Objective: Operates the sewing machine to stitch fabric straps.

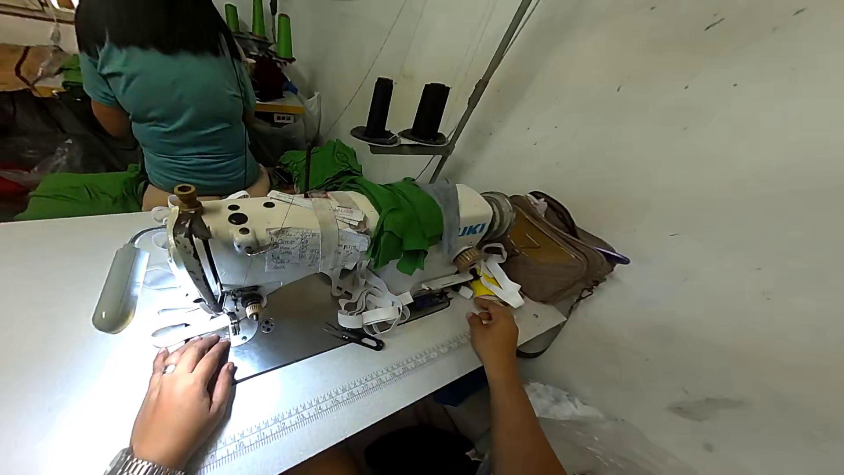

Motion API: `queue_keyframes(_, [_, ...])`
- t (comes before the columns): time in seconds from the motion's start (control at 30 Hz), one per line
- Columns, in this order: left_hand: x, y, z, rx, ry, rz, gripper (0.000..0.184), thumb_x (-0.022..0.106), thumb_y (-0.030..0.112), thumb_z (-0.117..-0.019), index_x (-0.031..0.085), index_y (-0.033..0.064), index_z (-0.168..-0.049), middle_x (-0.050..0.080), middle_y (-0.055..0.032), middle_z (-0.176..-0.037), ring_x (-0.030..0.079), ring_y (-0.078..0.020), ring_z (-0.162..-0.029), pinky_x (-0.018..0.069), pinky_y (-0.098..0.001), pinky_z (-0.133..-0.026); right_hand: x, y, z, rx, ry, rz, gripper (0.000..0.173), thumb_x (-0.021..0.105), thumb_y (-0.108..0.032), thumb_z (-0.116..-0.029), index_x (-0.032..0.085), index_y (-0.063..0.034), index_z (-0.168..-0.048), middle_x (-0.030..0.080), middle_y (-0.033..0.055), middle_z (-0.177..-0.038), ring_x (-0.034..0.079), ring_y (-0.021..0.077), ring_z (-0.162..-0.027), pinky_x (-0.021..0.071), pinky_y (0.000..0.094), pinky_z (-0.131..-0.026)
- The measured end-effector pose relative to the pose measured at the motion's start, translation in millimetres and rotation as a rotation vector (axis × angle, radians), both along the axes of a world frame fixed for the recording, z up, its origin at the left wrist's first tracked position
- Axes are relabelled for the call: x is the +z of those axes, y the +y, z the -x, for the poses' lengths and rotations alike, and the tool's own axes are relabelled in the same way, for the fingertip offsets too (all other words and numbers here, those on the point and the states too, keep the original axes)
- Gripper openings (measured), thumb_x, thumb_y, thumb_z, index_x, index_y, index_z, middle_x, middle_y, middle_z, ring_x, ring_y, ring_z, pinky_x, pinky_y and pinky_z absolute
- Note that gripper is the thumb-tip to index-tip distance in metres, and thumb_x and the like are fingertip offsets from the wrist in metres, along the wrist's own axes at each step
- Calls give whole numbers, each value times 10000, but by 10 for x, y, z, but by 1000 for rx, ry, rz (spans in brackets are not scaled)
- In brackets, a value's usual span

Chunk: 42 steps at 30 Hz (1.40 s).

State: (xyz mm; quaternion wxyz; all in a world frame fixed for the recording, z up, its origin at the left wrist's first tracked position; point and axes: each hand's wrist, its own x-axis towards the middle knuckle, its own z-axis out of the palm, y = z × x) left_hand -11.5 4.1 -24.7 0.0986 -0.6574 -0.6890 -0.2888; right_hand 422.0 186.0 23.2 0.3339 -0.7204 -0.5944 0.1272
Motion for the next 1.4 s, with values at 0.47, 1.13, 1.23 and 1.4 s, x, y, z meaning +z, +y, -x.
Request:
queue_keyframes(0.47, [58,-29,-29,-68,-52,-81,403,491,267,-971,743,7,-1147,719,-165,-1184,665,-370,-1159,449,-588,-1063,196,-416,1437,897,-218,-334,177,644,-72,-959,767,4,-1062,732,172,-1089,702,320,-1045,569,473,-933])
queue_keyframes(1.13, [424,704,-1093,-279,-178,379,469,570,378,-1020,606,160,-1434,408,-151,-1613,306,-400,-1522,156,-709,-1199,359,-75,2557,563,1272,186,219,524,100,-957,557,-71,-1090,647,33,-924,647,131,-827,581,326,-731])
queue_keyframes(1.23, [522,901,-1294,-291,-222,505,499,473,361,-1077,520,112,-1507,401,-145,-1621,296,-378,-1531,140,-652,-1233,453,-123,2175,770,1031,207,176,547,88,-943,664,-28,-1004,713,26,-920,686,107,-859,598,312,-809])
queue_keyframes(1.4, [434,1122,-1555,-297,-291,415,403,510,294,-1054,648,52,-1345,616,-174,-1408,499,-363,-1399,283,-626,-1194,599,-348,1480,1208,828,-18,150,647,-216,-927,793,-209,-960,740,-67,-973,694,72,-939,594,297,-850])
